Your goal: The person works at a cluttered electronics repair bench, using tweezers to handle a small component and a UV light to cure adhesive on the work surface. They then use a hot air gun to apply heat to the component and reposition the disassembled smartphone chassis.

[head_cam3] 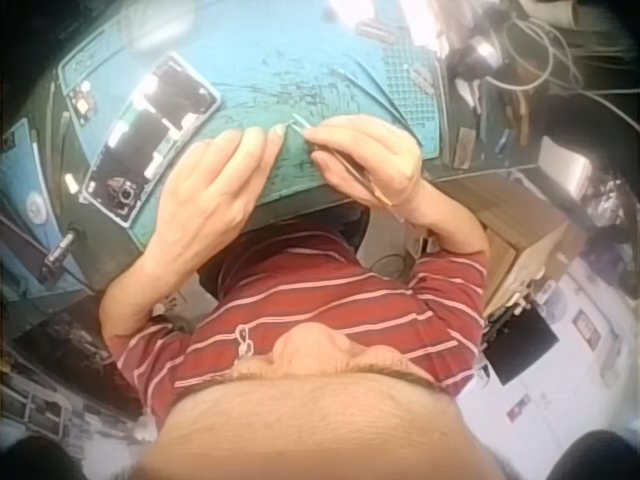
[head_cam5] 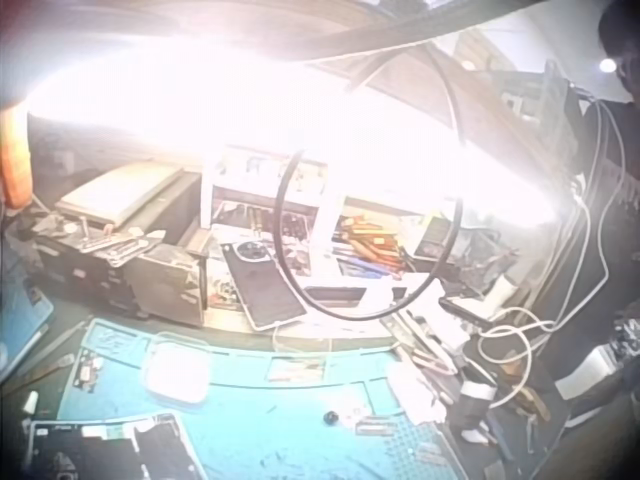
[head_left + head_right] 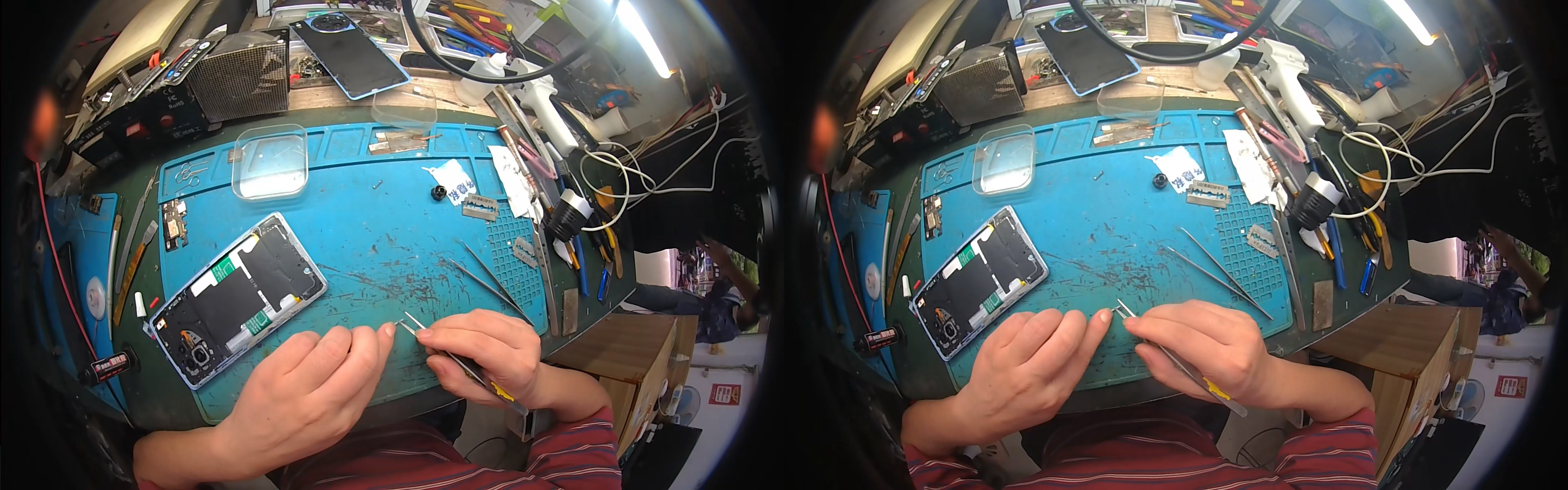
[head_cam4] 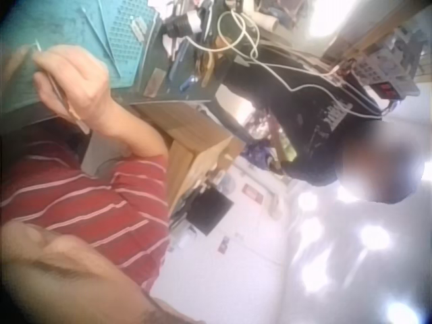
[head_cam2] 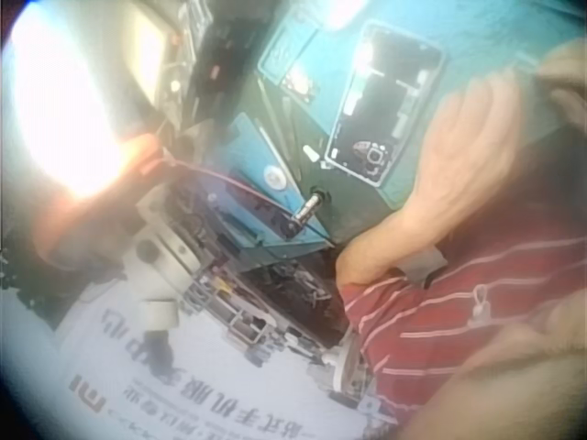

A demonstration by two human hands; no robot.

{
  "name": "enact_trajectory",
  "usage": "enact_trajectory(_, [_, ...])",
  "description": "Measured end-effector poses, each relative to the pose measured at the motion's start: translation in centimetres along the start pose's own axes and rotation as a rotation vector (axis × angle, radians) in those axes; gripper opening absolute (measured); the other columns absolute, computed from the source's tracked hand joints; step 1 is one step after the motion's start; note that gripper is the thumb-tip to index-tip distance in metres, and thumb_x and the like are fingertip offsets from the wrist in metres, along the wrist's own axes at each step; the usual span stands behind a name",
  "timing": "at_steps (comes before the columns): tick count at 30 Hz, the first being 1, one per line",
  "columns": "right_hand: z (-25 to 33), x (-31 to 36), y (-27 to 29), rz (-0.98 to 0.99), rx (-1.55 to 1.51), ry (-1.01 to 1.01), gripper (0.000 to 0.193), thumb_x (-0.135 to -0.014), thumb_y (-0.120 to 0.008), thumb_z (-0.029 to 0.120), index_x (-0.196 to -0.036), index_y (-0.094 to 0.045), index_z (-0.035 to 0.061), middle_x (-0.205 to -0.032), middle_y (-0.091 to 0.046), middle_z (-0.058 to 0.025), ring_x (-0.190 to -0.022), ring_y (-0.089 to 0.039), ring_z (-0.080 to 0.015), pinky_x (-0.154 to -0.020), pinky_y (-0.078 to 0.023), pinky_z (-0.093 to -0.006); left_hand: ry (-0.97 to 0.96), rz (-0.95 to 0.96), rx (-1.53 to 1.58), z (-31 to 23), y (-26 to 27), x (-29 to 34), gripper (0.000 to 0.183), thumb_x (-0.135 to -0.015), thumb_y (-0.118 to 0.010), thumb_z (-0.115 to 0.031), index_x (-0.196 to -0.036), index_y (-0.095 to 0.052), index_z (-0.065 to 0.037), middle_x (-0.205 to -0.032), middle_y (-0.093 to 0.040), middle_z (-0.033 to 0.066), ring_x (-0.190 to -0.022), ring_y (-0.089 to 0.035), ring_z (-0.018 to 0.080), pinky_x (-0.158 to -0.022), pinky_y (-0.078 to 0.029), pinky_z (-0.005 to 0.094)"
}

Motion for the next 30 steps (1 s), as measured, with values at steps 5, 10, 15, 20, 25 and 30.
enact_trajectory(5, [0.00,-0.03,0.01,-0.008,-0.008,0.008,0.038,-0.081,-0.083,-0.005,-0.117,-0.073,-0.0029,-0.097,-0.076,-0.0144,-0.080,-0.075,-0.0280,-0.068,-0.061,-0.0342,0.003,0.001,-0.010,0.00,0.07,0.04,0.054,-0.081,-0.066,-0.012,-0.131,-0.071,0.007,-0.117,-0.058,0.0098,-0.099,-0.060,0.0215,-0.075,-0.051,0.0336])
enact_trajectory(10, [-0.01,0.11,0.05,-0.019,-0.001,0.006,0.038,-0.081,-0.083,-0.004,-0.117,-0.073,-0.0030,-0.097,-0.076,-0.0145,-0.080,-0.075,-0.0285,-0.069,-0.061,-0.0346,-0.001,0.001,-0.001,0.02,0.13,-0.08,0.054,-0.081,-0.066,-0.012,-0.132,-0.071,0.006,-0.117,-0.058,0.0102,-0.099,-0.060,0.0223,-0.075,-0.051,0.0340])
enact_trajectory(15, [0.11,0.03,0.01,-0.023,-0.004,0.020,0.038,-0.081,-0.083,-0.004,-0.117,-0.073,-0.0030,-0.097,-0.075,-0.0147,-0.081,-0.075,-0.0290,-0.069,-0.061,-0.0350,0.009,0.009,0.000,-0.07,0.24,0.02,0.054,-0.081,-0.066,-0.011,-0.132,-0.071,0.006,-0.118,-0.059,0.0110,-0.098,-0.060,0.0231,-0.075,-0.051,0.0346])
enact_trajectory(20, [0.00,0.45,0.09,-0.030,0.007,0.005,0.038,-0.081,-0.083,-0.005,-0.117,-0.073,-0.0029,-0.097,-0.075,-0.0150,-0.082,-0.075,-0.0295,-0.070,-0.061,-0.0355,-0.043,-0.002,-0.026,0.15,0.10,-0.31,0.047,-0.087,-0.068,-0.013,-0.130,-0.072,0.005,-0.115,-0.061,0.0083,-0.097,-0.060,0.0180,-0.072,-0.046,0.0288])
enact_trajectory(25, [-0.02,0.31,-0.04,-0.053,0.003,0.030,0.037,-0.079,-0.083,-0.006,-0.115,-0.073,-0.0031,-0.097,-0.075,-0.0152,-0.081,-0.075,-0.0299,-0.070,-0.062,-0.0358,-0.036,-0.028,-0.045,0.11,-0.11,0.03,0.048,-0.085,-0.067,-0.013,-0.129,-0.073,0.005,-0.118,-0.061,0.0095,-0.097,-0.060,0.0192,-0.072,-0.047,0.0301])
enact_trajectory(30, [-0.10,0.50,-0.16,-0.067,0.014,0.058,0.036,-0.079,-0.083,-0.006,-0.114,-0.073,-0.0031,-0.096,-0.075,-0.0157,-0.081,-0.075,-0.0305,-0.069,-0.062,-0.0362,-0.030,-0.064,-0.054,0.14,-0.26,0.01,0.048,-0.084,-0.066,-0.012,-0.128,-0.072,0.005,-0.118,-0.061,0.0098,-0.097,-0.060,0.0208,-0.073,-0.049,0.0321])
Point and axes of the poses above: each hand's wrist, its own x-axis away from the middle knuckle, its own y-axis out of the back of the hand, z = x × y, the point moved 7 cm from there along -x, towards the middle knuckle
